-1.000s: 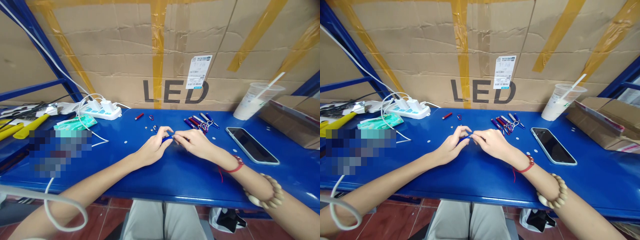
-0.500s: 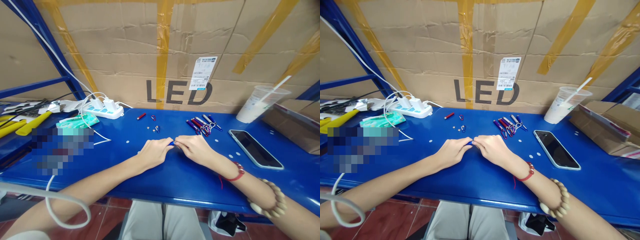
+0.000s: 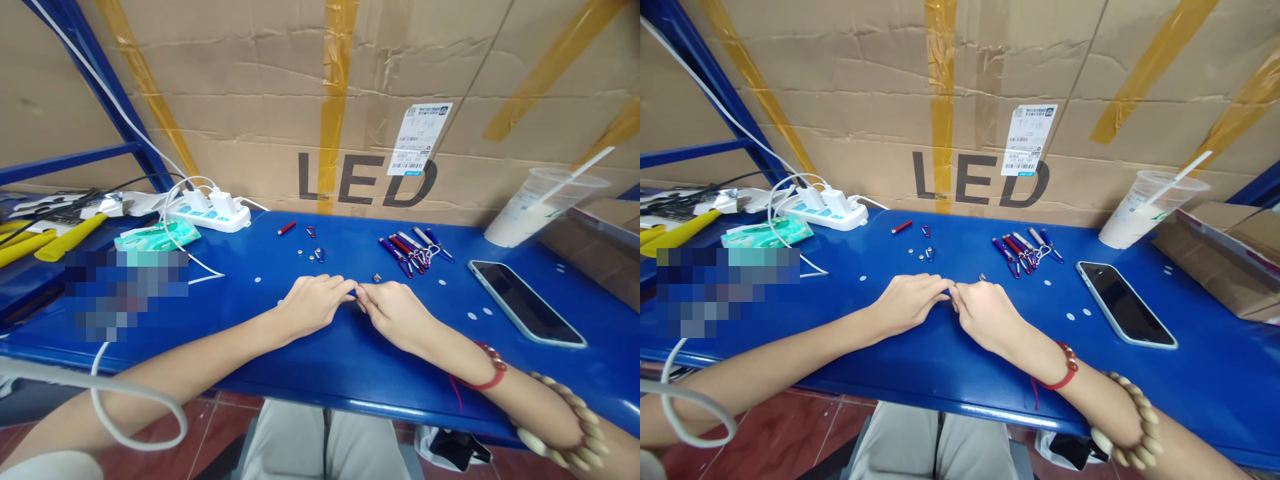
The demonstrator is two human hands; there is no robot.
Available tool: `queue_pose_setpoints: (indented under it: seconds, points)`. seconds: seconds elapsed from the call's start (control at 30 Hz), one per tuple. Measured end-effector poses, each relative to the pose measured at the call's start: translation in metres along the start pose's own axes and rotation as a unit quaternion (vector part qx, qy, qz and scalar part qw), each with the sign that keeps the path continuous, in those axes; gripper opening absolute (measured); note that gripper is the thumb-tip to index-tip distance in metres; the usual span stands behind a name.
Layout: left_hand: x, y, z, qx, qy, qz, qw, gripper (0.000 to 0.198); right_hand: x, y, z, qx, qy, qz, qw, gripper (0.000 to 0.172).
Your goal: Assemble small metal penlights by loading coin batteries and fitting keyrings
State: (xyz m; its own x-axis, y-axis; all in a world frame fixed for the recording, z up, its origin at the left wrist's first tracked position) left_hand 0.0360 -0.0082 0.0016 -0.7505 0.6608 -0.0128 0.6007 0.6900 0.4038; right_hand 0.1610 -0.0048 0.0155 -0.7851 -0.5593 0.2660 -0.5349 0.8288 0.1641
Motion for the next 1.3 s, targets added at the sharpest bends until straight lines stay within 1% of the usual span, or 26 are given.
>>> queue_pose_setpoints:
  seconds: [0.07, 0.13, 0.17, 0.23, 0.3, 0.33, 0.37, 0.4, 0.43, 0.5, 0.53, 0.57, 0.6, 0.63, 0.7, 0.77, 0.87, 1.0, 1.07, 1.13, 1.23, 1.3]
  points:
    - [0.0, 0.001, -0.002, -0.015, 0.003, 0.005, 1.0, 0.028, -0.004, 0.0, 0.0, 0.0, 0.082, 0.02, 0.996, 0.043]
    - [-0.001, 0.003, -0.004, -0.02, 0.001, 0.008, 1.0, 0.029, -0.009, 0.001, 0.002, 0.025, 0.191, 0.048, 0.98, 0.044]
    - [-0.001, 0.003, -0.004, -0.021, -0.005, 0.007, 1.0, 0.028, -0.011, 0.001, 0.003, 0.045, 0.252, 0.063, 0.965, 0.044]
    - [-0.002, 0.005, -0.004, -0.026, -0.026, 0.0, 0.999, 0.028, -0.014, 0.003, 0.007, 0.087, 0.368, 0.085, 0.922, 0.048]
    - [-0.001, 0.006, -0.005, -0.028, -0.049, -0.018, 0.998, 0.028, -0.015, 0.006, 0.009, 0.118, 0.447, 0.093, 0.882, 0.053]
    - [0.0, 0.007, -0.004, -0.026, -0.059, -0.033, 0.997, 0.028, -0.015, 0.007, 0.009, 0.127, 0.464, 0.093, 0.872, 0.055]
    - [0.001, 0.007, -0.004, -0.022, -0.068, -0.051, 0.996, 0.028, -0.015, 0.009, 0.009, 0.13, 0.466, 0.091, 0.87, 0.055]
    - [0.003, 0.008, -0.004, -0.016, -0.078, -0.072, 0.994, 0.028, -0.017, 0.01, 0.007, 0.119, 0.451, 0.092, 0.88, 0.055]
    - [0.004, 0.009, -0.004, -0.01, -0.088, -0.093, 0.992, 0.028, -0.02, 0.011, 0.004, 0.091, 0.414, 0.093, 0.901, 0.054]
    - [0.007, 0.011, -0.005, 0.001, -0.114, -0.13, 0.985, 0.028, -0.027, 0.014, -0.007, -0.011, 0.282, 0.078, 0.956, 0.05]
    - [0.009, 0.011, -0.005, 0.005, -0.127, -0.143, 0.982, 0.028, -0.03, 0.014, -0.014, -0.065, 0.202, 0.05, 0.976, 0.047]
    - [0.01, 0.012, -0.005, 0.007, -0.14, -0.152, 0.978, 0.028, -0.03, 0.014, -0.02, -0.103, 0.126, 0.008, 0.987, 0.042]
    - [0.01, 0.012, -0.005, 0.007, -0.151, -0.158, 0.976, 0.028, -0.029, 0.014, -0.023, -0.122, 0.065, -0.042, 0.99, 0.038]
    - [0.011, 0.012, -0.005, 0.007, -0.161, -0.16, 0.974, 0.027, -0.028, 0.014, -0.025, -0.123, 0.019, -0.092, 0.988, 0.035]
    - [0.011, 0.012, -0.004, 0.014, -0.179, -0.153, 0.972, 0.026, -0.026, 0.013, -0.026, -0.104, -0.036, -0.165, 0.98, 0.037]
    - [0.01, 0.012, -0.002, 0.021, -0.199, -0.137, 0.97, 0.024, -0.025, 0.012, -0.027, -0.096, -0.076, -0.194, 0.973, 0.041]
    - [0.011, 0.012, 0.001, 0.027, -0.238, -0.121, 0.963, 0.024, -0.019, 0.008, -0.025, -0.096, -0.131, -0.219, 0.962, 0.042]
    - [0.015, 0.013, 0.0, 0.009, -0.282, -0.112, 0.953, 0.023, -0.009, 0.002, -0.017, -0.123, -0.186, -0.26, 0.939, 0.04]
    - [0.015, 0.014, -0.001, -0.003, -0.289, -0.096, 0.952, 0.022, -0.007, 0.0, -0.012, -0.131, -0.186, -0.272, 0.935, 0.037]
    - [0.015, 0.014, 0.0, -0.004, -0.295, -0.096, 0.951, 0.022, -0.007, 0.001, -0.009, -0.126, -0.174, -0.263, 0.941, 0.036]
    - [0.015, 0.014, 0.004, -0.008, -0.319, -0.124, 0.94, 0.022, -0.011, 0.005, -0.006, -0.12, -0.156, -0.227, 0.954, 0.036]
    - [0.015, 0.014, 0.005, -0.024, -0.334, -0.14, 0.932, 0.022, -0.014, 0.007, -0.007, -0.131, -0.147, -0.199, 0.96, 0.038]
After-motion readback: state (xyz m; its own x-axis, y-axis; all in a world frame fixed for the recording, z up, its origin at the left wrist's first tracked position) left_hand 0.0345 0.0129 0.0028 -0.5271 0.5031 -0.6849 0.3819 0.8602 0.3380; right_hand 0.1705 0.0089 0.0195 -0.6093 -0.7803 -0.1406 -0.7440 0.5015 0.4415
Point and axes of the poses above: each hand's wrist, its own y-axis towards the middle knuckle, its own z-axis out of the palm, x = y × z, the point moved 4 cm from there along y, towards the middle knuckle, and after that the axes turned 6 degrees about -x, right-handed, at the moved point
